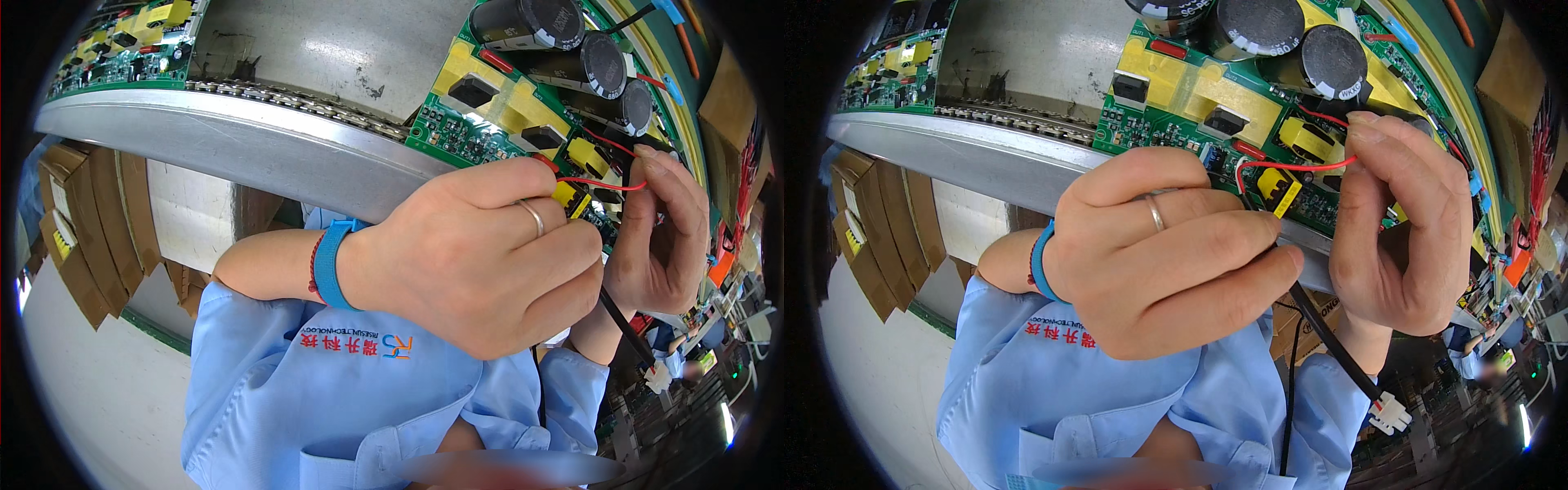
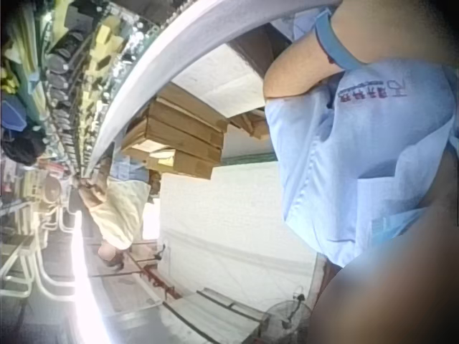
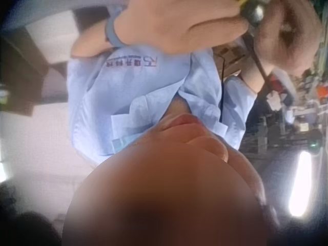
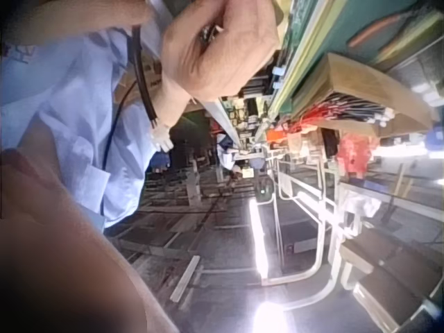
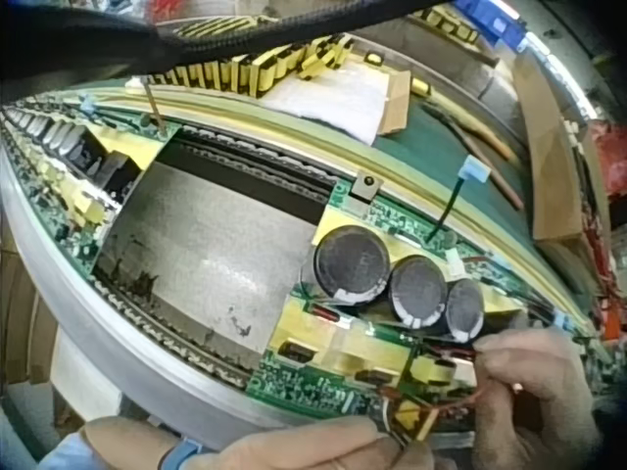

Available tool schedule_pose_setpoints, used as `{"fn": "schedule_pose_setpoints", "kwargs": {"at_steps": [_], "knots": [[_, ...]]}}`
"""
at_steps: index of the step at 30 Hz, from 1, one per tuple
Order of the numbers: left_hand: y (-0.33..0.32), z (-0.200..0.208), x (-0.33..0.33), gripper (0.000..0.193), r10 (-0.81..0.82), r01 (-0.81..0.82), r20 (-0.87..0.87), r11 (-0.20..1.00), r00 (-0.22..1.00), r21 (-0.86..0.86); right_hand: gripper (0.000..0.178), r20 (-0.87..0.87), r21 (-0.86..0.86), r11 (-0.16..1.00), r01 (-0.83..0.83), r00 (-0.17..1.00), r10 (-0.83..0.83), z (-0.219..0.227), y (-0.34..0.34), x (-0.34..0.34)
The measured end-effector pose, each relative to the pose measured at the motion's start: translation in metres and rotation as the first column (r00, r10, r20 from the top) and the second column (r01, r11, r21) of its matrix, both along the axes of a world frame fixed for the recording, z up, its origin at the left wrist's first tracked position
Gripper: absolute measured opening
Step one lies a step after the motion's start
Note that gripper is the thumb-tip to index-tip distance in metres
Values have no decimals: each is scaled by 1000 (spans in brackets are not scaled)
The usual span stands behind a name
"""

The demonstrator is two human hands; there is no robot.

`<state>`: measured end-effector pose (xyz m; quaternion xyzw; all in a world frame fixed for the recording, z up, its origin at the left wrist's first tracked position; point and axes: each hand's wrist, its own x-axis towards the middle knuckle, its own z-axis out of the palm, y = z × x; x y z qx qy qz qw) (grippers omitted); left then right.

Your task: Connecting wires and assembling components on printed circuit boards at a factory workstation.

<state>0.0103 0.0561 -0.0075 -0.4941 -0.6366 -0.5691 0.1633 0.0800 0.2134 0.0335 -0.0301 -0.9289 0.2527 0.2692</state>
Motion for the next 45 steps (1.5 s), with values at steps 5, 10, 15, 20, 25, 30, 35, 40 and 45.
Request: {"fn": "schedule_pose_setpoints", "kwargs": {"at_steps": [5,10,15,20,25,30,35,40,45], "knots": [[0,0,0,25,-6,6,4,1000,1000,5,23,-16,-23,1000,0,1000,-1,-2,-1,-1],[0,0,1,24,-4,4,7,1000,1000,9,23,-1,-2,1000,1,1000,-1,0,-1,-1],[1,1,1,24,4,-4,12,1000,1000,20,23,8,5,1000,6,1000,-6,2,-2,0],[1,2,1,24,10,-11,18,1000,1000,21,25,-1,49,997,-53,999,53,1,2,-4],[2,3,0,23,9,-9,10,1000,1000,12,23,98,120,976,-181,981,170,10,6,-3],[-1,3,0,24,6,-6,11,1000,1000,5,27,25,171,980,-99,995,96,4,-2,-7],[3,2,1,25,25,-25,12,1000,1000,19,29,-26,147,989,-13,1000,17,3,-6,-4],[4,4,1,23,38,-39,40,999,998,26,23,42,183,983,2,999,-10,18,-14,-9],[20,9,-4,21,190,-190,48,982,981,4,27,4,134,985,104,994,-106,26,14,25]]}}
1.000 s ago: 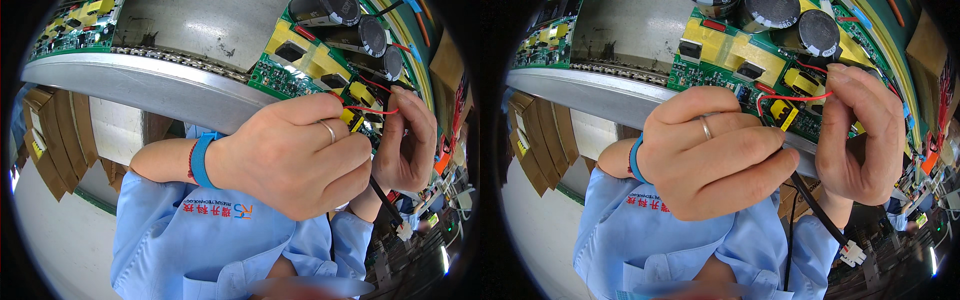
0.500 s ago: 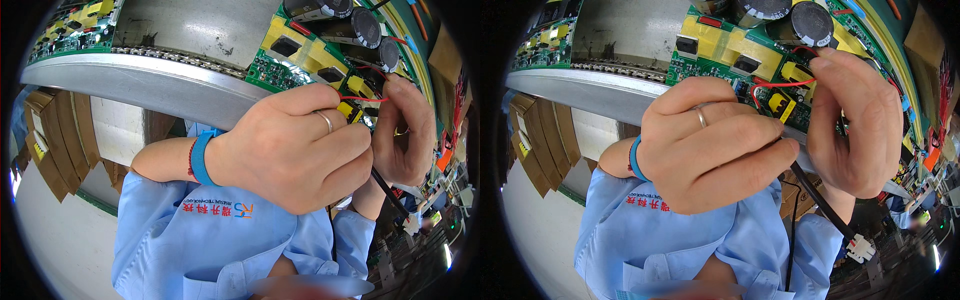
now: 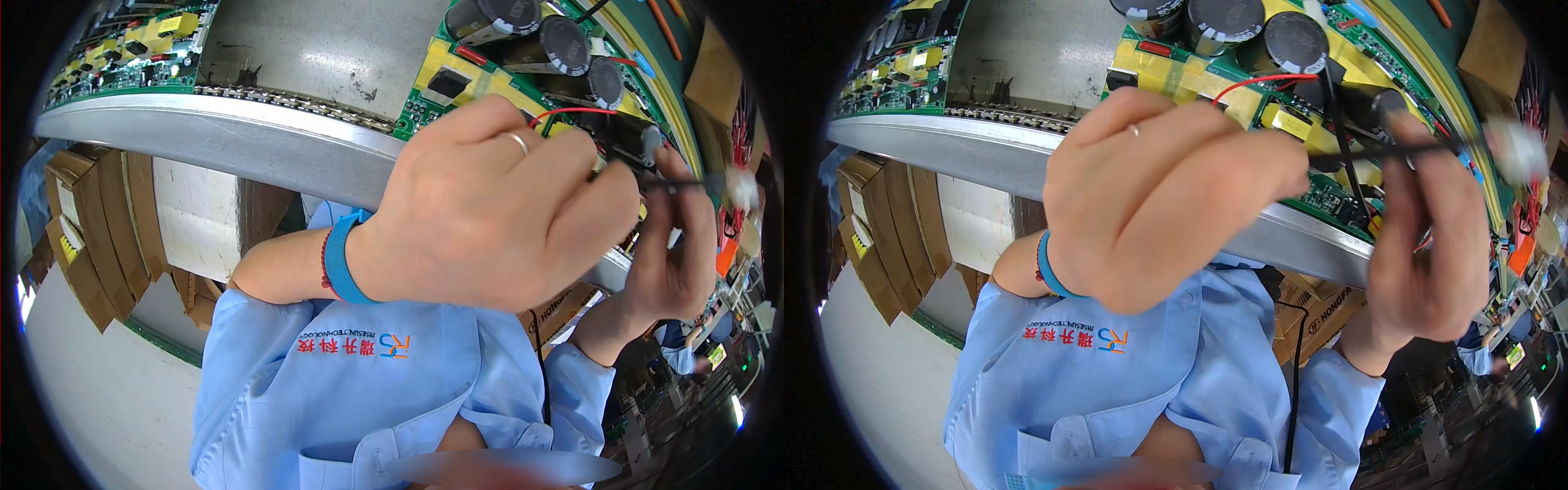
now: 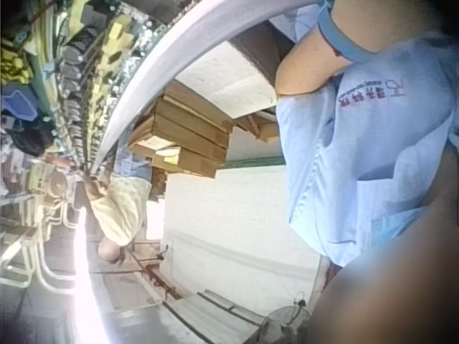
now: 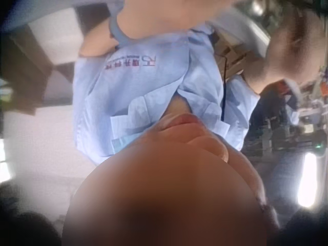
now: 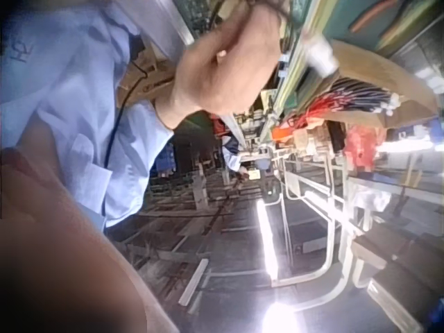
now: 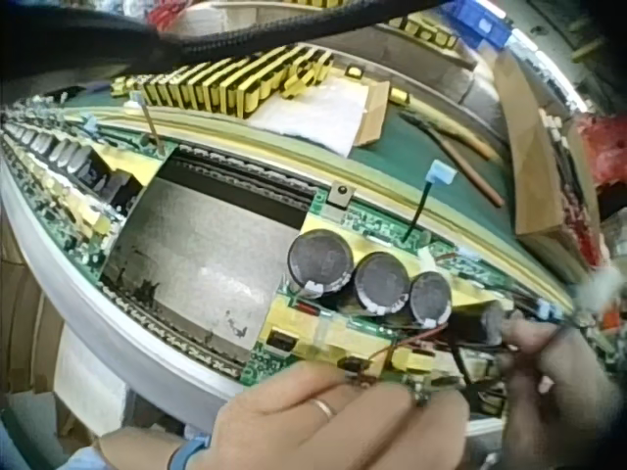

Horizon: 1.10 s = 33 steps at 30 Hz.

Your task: Connecting wires and assembling components on printed circuit boards at a factory workstation.

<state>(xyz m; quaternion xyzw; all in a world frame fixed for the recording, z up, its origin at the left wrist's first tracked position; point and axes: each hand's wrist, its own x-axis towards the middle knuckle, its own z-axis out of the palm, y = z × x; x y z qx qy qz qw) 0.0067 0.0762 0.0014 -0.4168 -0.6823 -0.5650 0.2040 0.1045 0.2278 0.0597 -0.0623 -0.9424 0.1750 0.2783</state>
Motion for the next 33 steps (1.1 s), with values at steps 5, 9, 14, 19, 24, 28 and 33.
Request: {"fn": "schedule_pose_setpoints", "kwargs": {"at_steps": [5,9,14,19,24,28,33], "knots": [[5,9,6,15,111,-165,-205,950,972,-265,26,-20,241,970,-32,999,38,24,17,27],[1,19,5,13,85,-163,-256,940,963,-300,31,142,243,948,-206,974,175,30,2,10],[-47,56,-13,14,-117,71,-142,953,983,-294,25,95,203,964,-172,983,156,44,-7,37],[-60,36,-19,22,186,-82,177,878,966,-472,31,101,158,889,-430,902,419,3,-49,43],[-50,58,-12,29,148,128,450,840,881,-527,35,237,231,903,-361,921,308,9,-75,19],[-37,66,-9,30,50,236,514,847,856,-476,32,235,246,927,-284,945,227,12,-75,18],[-7,78,11,24,-207,342,282,718,937,-606,29,380,255,947,-197,921,89,40,-48,55]]}}
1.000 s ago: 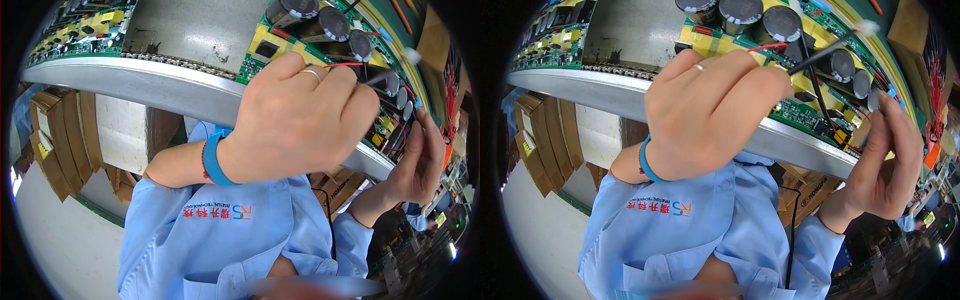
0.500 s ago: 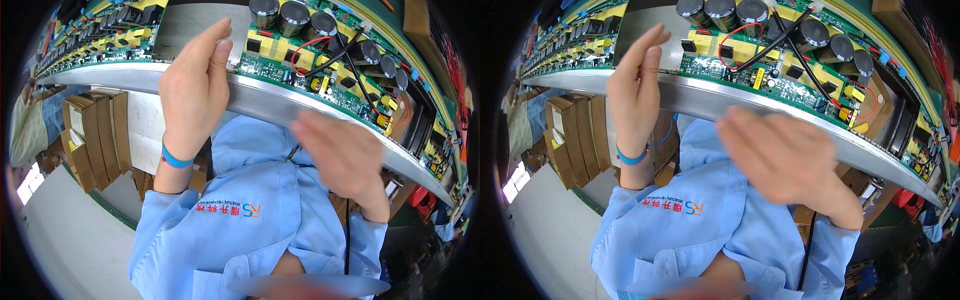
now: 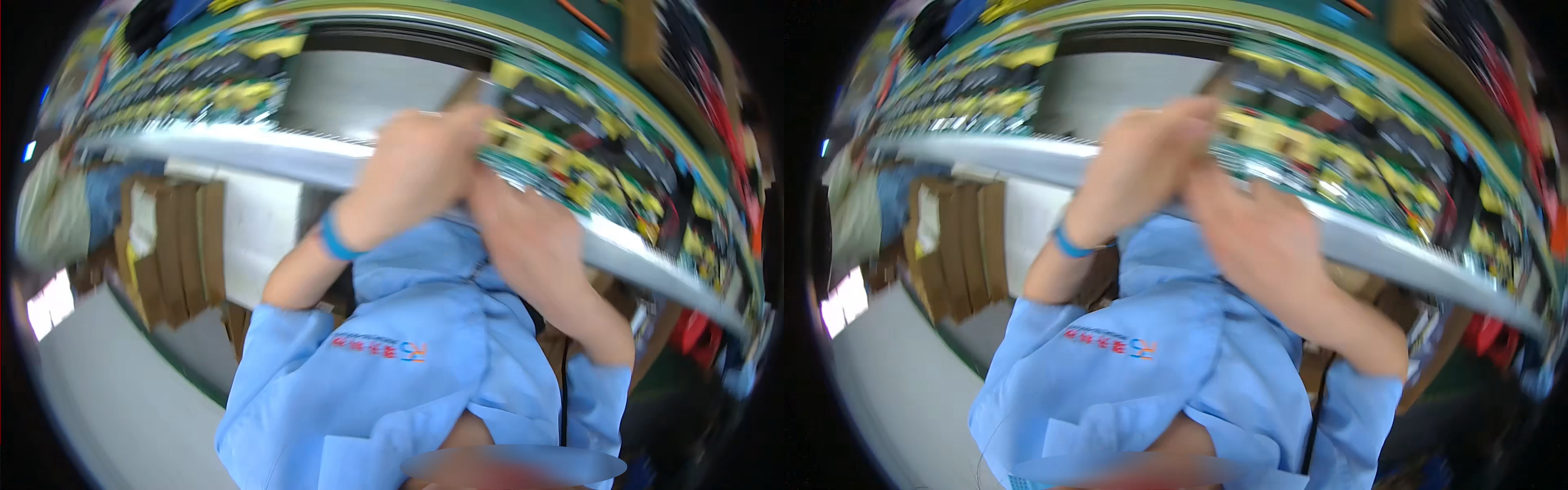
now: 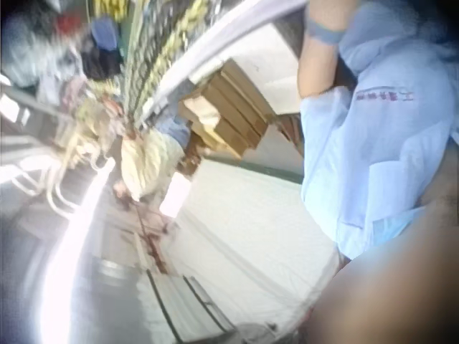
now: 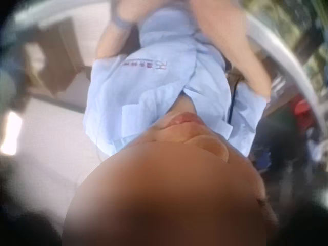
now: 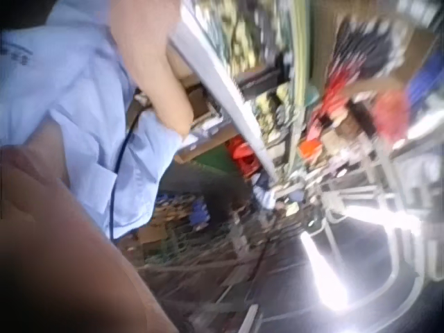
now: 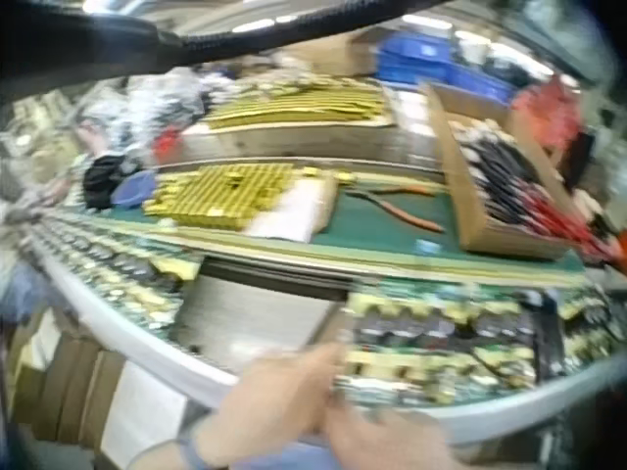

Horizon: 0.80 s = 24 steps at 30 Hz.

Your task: Connecting wires and assembling components on printed circuit boards at a factory workstation.

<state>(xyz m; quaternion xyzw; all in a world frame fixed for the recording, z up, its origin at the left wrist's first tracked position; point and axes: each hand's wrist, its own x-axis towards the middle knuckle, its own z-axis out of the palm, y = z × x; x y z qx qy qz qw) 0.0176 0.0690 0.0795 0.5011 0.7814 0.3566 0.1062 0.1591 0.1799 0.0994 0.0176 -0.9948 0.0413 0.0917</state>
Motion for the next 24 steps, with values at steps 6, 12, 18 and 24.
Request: {"fn": "schedule_pose_setpoints", "kwargs": {"at_steps": [6,12,18,24], "knots": [[-28,13,-18,13,347,-227,-273,893,897,389,55,118,25,999,45,992,-48,30,38,52],[-200,-17,-147,17,810,-757,-489,531,322,381,52,142,55,998,30,989,-38,26,41,48],[-299,-73,-247,34,775,-941,-619,293,130,169,50,147,96,994,48,987,-62,11,56,53],[-307,-83,-270,48,664,-968,-716,241,215,-67,45,149,140,988,68,985,-89,-4,76,63]]}}
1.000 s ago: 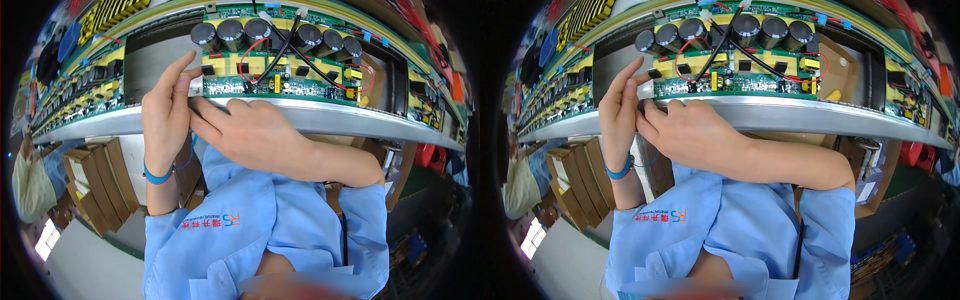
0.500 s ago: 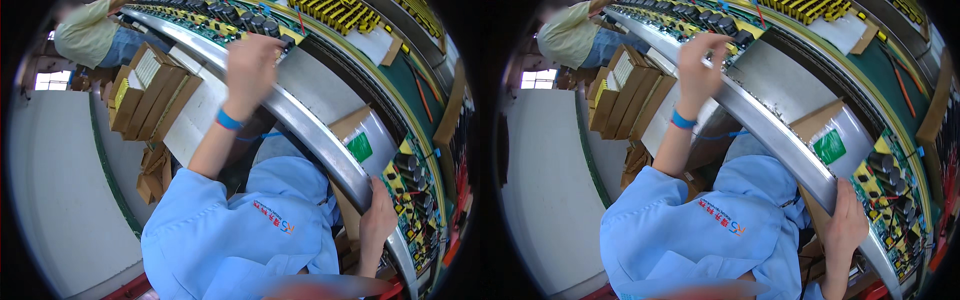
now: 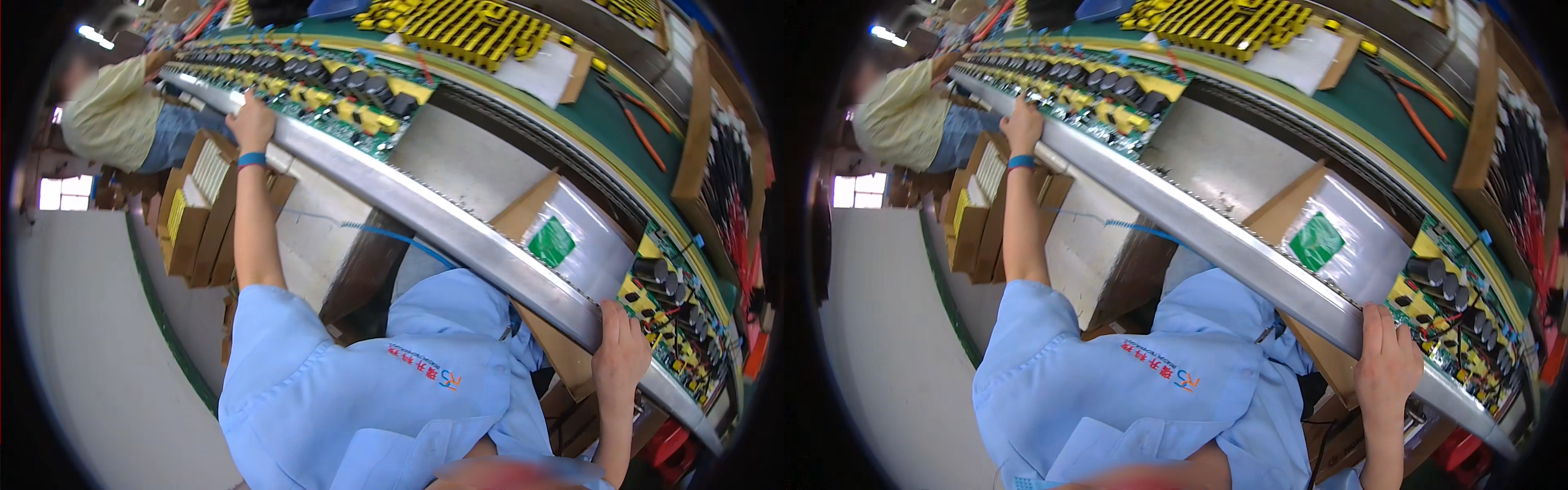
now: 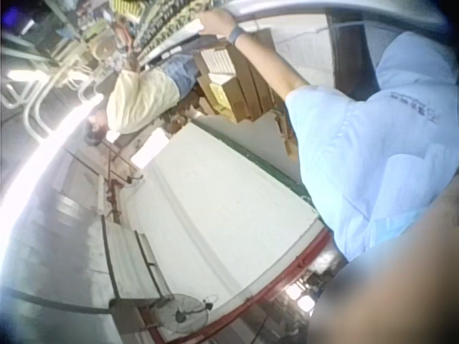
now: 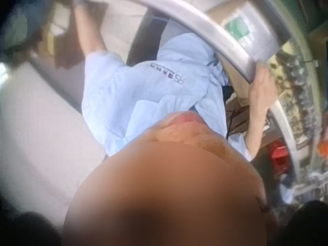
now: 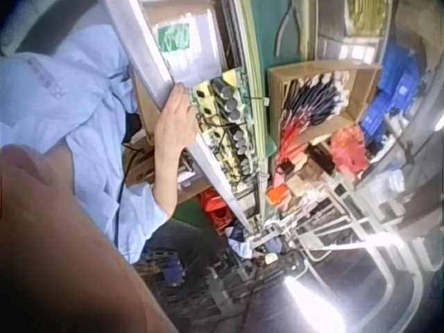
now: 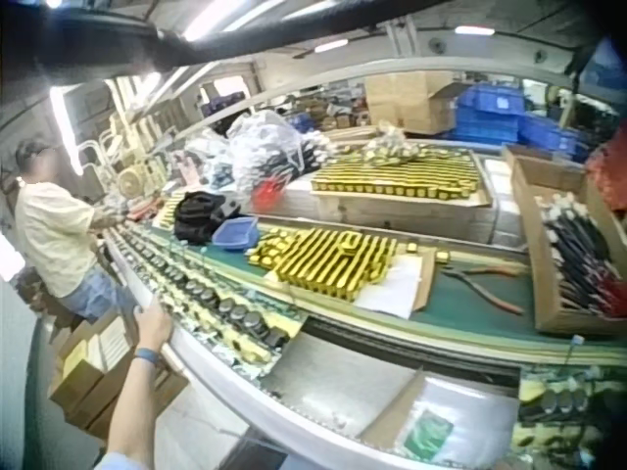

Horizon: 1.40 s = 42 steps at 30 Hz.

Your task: Connecting wires and assembling components on printed circuit boards at a factory workstation.

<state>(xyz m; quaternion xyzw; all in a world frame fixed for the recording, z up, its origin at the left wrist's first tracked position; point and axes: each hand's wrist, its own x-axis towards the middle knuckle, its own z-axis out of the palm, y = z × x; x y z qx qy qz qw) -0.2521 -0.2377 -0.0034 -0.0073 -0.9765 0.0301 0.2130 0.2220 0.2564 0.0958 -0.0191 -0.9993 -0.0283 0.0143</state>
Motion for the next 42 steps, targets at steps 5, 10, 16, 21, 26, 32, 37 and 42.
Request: {"fn": "schedule_pose_setpoints", "kwargs": {"at_steps": [5,10,16,21,26,32,37,42], "knots": [[-24,-2,-12,41,-65,65,-8,997,998,42,39,41,41,990,137,989,-139,-9,-5,2],[-31,-25,-26,36,-114,114,-33,993,993,13,37,-20,130,948,290,957,-290,-38,26,28],[-47,-22,-17,31,-232,233,-27,972,972,24,38,-59,181,868,463,886,-460,-65,44,43],[9,-23,39,30,-378,378,-10,924,926,58,34,-66,195,809,555,830,-554,-73,65,52],[80,-4,116,30,-522,519,40,852,852,74,14,-303,27,847,531,812,-499,-45,92,17],[150,19,179,30,-696,675,117,717,708,177,17,-426,-103,910,401,809,-405,-35,173,-85],[181,39,210,31,-802,771,147,597,578,221,28,-216,-202,909,364,889,-403,-58,231,-159],[206,84,183,15,-842,842,-11,540,540,9,23,-80,-331,844,421,879,-470,-56,234,-163]]}}
